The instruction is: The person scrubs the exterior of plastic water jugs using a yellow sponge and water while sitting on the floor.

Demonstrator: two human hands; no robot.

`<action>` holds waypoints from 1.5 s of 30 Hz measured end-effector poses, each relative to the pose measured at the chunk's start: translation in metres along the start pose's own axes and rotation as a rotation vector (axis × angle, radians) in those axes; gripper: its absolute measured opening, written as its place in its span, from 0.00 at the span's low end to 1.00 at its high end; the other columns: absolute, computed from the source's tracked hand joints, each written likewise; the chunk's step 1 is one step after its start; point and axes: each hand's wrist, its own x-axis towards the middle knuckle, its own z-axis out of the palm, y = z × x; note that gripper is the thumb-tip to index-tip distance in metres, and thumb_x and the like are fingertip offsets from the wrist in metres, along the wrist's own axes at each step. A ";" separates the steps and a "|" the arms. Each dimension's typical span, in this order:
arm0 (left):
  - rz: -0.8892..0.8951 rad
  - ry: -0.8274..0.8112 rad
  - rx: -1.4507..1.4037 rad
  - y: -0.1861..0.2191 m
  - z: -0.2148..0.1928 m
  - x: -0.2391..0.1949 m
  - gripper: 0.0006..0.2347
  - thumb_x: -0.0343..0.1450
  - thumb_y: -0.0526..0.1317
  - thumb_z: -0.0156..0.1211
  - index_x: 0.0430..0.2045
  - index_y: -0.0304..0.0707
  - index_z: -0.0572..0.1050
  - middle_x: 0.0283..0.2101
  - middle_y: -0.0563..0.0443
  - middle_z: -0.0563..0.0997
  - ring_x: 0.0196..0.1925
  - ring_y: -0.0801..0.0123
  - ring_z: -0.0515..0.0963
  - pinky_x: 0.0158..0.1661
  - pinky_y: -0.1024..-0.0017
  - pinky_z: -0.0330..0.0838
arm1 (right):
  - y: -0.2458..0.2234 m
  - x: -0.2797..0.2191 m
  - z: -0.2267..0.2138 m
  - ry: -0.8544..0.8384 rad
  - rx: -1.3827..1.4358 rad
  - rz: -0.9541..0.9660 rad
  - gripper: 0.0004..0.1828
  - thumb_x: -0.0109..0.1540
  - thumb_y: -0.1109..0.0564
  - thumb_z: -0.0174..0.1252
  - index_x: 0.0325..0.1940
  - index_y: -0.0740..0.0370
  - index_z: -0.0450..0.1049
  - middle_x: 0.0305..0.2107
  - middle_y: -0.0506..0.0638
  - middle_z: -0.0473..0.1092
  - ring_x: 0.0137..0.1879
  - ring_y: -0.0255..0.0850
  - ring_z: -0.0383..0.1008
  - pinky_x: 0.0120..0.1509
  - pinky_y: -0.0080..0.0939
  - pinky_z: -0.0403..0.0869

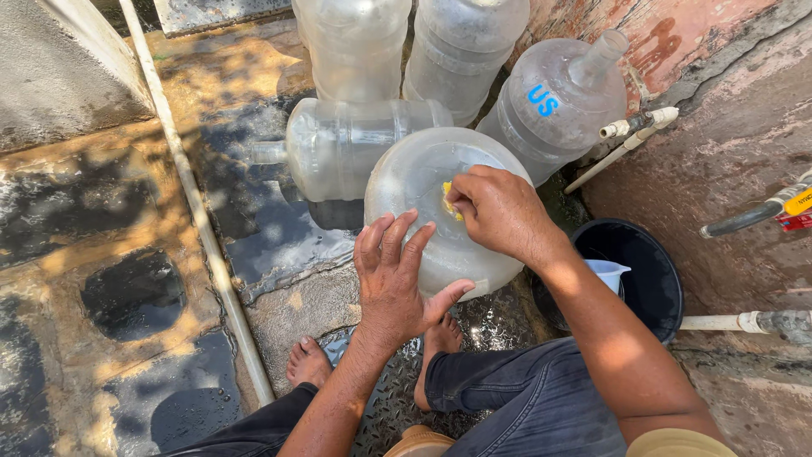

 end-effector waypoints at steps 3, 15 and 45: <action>0.020 0.053 -0.009 -0.003 -0.001 0.001 0.37 0.65 0.68 0.67 0.60 0.42 0.70 0.68 0.46 0.62 0.72 0.49 0.55 0.71 0.44 0.48 | -0.003 -0.005 -0.001 0.041 0.047 -0.006 0.14 0.60 0.59 0.62 0.50 0.61 0.77 0.39 0.55 0.75 0.44 0.53 0.78 0.47 0.53 0.75; 0.009 0.056 0.005 -0.001 0.002 0.003 0.37 0.63 0.69 0.66 0.59 0.44 0.70 0.66 0.46 0.63 0.71 0.51 0.56 0.69 0.44 0.49 | 0.005 -0.020 -0.001 -0.096 0.113 0.002 0.16 0.65 0.54 0.57 0.57 0.60 0.74 0.43 0.55 0.73 0.46 0.51 0.77 0.48 0.49 0.74; -0.020 0.108 -0.003 -0.002 0.006 0.000 0.36 0.64 0.69 0.65 0.58 0.43 0.71 0.66 0.47 0.64 0.71 0.52 0.57 0.69 0.41 0.48 | 0.045 0.084 0.006 0.171 -0.234 0.014 0.17 0.63 0.58 0.63 0.53 0.69 0.71 0.44 0.57 0.75 0.50 0.58 0.74 0.54 0.61 0.69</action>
